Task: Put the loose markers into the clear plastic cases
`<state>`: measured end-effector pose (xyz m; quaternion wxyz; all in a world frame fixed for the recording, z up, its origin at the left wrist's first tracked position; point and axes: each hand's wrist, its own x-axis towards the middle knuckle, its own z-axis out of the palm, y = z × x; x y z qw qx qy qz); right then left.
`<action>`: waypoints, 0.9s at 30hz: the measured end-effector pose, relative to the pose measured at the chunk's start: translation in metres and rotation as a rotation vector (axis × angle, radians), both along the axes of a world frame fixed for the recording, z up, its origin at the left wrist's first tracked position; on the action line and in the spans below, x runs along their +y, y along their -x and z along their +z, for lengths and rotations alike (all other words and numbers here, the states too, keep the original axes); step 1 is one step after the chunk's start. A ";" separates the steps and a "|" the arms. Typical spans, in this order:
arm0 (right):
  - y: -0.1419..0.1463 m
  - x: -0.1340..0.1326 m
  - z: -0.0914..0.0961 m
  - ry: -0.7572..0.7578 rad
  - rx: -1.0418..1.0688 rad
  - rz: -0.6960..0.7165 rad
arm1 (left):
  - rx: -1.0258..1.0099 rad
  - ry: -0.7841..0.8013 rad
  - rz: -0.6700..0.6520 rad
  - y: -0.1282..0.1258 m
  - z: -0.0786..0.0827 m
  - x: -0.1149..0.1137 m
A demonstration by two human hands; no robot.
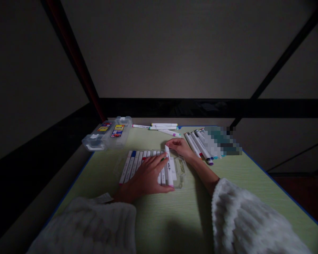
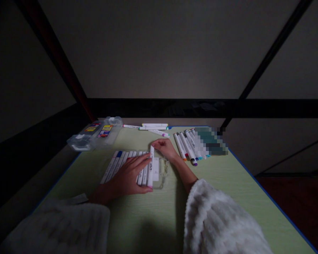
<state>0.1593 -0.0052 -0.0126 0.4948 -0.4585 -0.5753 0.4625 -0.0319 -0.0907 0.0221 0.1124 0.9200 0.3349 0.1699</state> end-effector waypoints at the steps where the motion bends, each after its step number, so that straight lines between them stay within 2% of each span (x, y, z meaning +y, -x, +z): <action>1: 0.000 0.000 0.000 0.000 0.005 -0.002 | -0.001 -0.002 0.000 0.000 0.000 0.000; 11: -0.002 -0.001 0.005 0.007 0.054 -0.007 | -0.006 -0.052 0.026 0.000 -0.003 0.000; 20: 0.001 -0.011 0.028 0.015 0.086 -0.012 | -0.089 -0.046 0.051 -0.003 -0.002 0.001; 27: 0.001 -0.017 0.038 0.106 0.213 0.114 | -0.098 -0.081 0.131 -0.004 -0.004 0.002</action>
